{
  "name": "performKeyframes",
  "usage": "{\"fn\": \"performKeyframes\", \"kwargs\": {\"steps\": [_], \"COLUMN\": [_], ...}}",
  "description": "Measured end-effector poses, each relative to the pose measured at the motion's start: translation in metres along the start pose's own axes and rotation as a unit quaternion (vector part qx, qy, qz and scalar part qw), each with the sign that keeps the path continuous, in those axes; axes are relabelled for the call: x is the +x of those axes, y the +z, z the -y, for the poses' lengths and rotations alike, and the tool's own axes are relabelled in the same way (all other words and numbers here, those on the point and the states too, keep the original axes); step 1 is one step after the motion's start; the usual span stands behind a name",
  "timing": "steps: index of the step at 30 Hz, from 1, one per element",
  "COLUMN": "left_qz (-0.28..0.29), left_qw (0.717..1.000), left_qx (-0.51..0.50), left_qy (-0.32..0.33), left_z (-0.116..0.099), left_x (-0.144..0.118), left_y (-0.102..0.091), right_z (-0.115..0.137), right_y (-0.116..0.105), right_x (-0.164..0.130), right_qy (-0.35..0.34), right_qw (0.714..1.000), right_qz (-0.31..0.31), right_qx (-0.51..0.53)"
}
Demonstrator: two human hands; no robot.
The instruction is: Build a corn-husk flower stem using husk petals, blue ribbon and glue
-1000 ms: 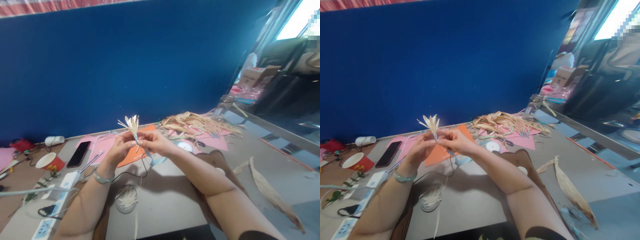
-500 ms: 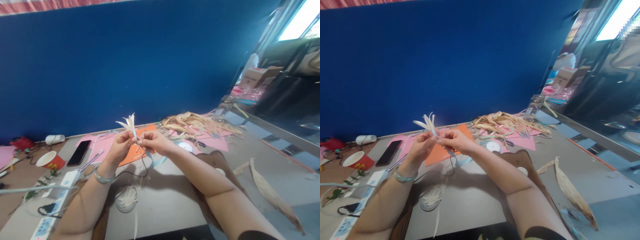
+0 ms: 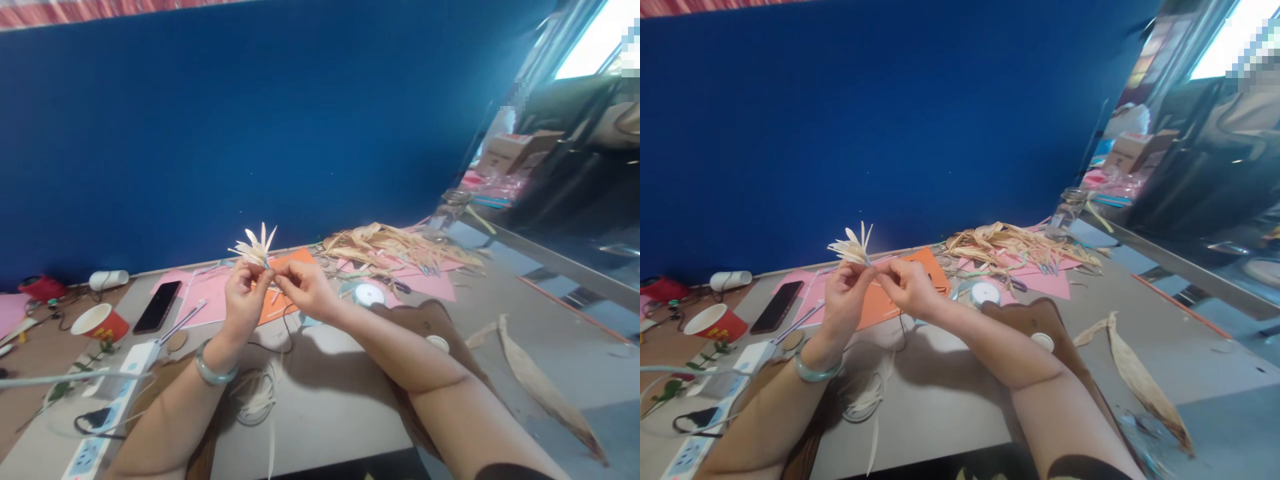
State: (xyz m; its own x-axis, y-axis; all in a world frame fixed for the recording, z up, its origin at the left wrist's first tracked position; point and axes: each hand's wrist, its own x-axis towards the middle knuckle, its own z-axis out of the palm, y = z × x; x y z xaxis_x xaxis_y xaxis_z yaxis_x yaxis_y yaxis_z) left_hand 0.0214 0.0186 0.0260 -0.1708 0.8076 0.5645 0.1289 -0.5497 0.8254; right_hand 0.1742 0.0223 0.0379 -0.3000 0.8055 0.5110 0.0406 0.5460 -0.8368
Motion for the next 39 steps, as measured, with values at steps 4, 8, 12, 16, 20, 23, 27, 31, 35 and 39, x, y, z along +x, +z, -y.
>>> {"fn": "performKeyframes", "kwargs": {"steps": [4,8,12,16,20,23,27,31,35,39], "left_qz": [0.130,0.240,0.234,0.212,0.188,0.163,0.163,0.186,0.185,0.179], "left_qw": [0.977,0.934,0.929,0.944,0.962,0.976,0.982,0.981,0.979,0.979], "left_qx": [-0.141,-0.226,-0.245,-0.207,-0.154,-0.106,-0.055,0.003,0.017,0.032], "left_qy": [-0.089,-0.137,-0.150,-0.143,-0.129,-0.101,-0.079,-0.062,-0.086,-0.087], "left_z": [-0.002,-0.001,0.001,0.001,-0.002,-0.007,-0.015,-0.020,-0.025,-0.031], "left_x": [0.008,0.016,0.018,0.020,0.023,0.024,0.026,0.026,0.024,0.023], "left_y": [-0.006,-0.013,-0.015,-0.017,-0.018,-0.018,-0.018,-0.022,-0.024,-0.023], "right_z": [0.001,0.000,-0.002,-0.001,0.001,0.003,0.004,0.004,0.005,0.008], "right_y": [-0.006,-0.010,-0.007,-0.006,-0.008,-0.009,-0.010,-0.011,-0.011,-0.012], "right_x": [0.005,0.008,0.009,0.008,0.007,0.006,0.006,0.006,0.005,0.005], "right_qy": [0.081,0.148,0.188,0.171,0.179,0.189,0.176,0.155,0.156,0.154], "right_qw": [0.977,0.940,0.912,0.940,0.960,0.965,0.970,0.973,0.972,0.975], "right_qz": [0.090,0.168,0.188,0.137,0.097,0.087,0.097,0.114,0.125,0.123], "right_qx": [0.173,0.256,0.313,0.261,0.192,0.157,0.138,0.128,0.121,0.105]}}
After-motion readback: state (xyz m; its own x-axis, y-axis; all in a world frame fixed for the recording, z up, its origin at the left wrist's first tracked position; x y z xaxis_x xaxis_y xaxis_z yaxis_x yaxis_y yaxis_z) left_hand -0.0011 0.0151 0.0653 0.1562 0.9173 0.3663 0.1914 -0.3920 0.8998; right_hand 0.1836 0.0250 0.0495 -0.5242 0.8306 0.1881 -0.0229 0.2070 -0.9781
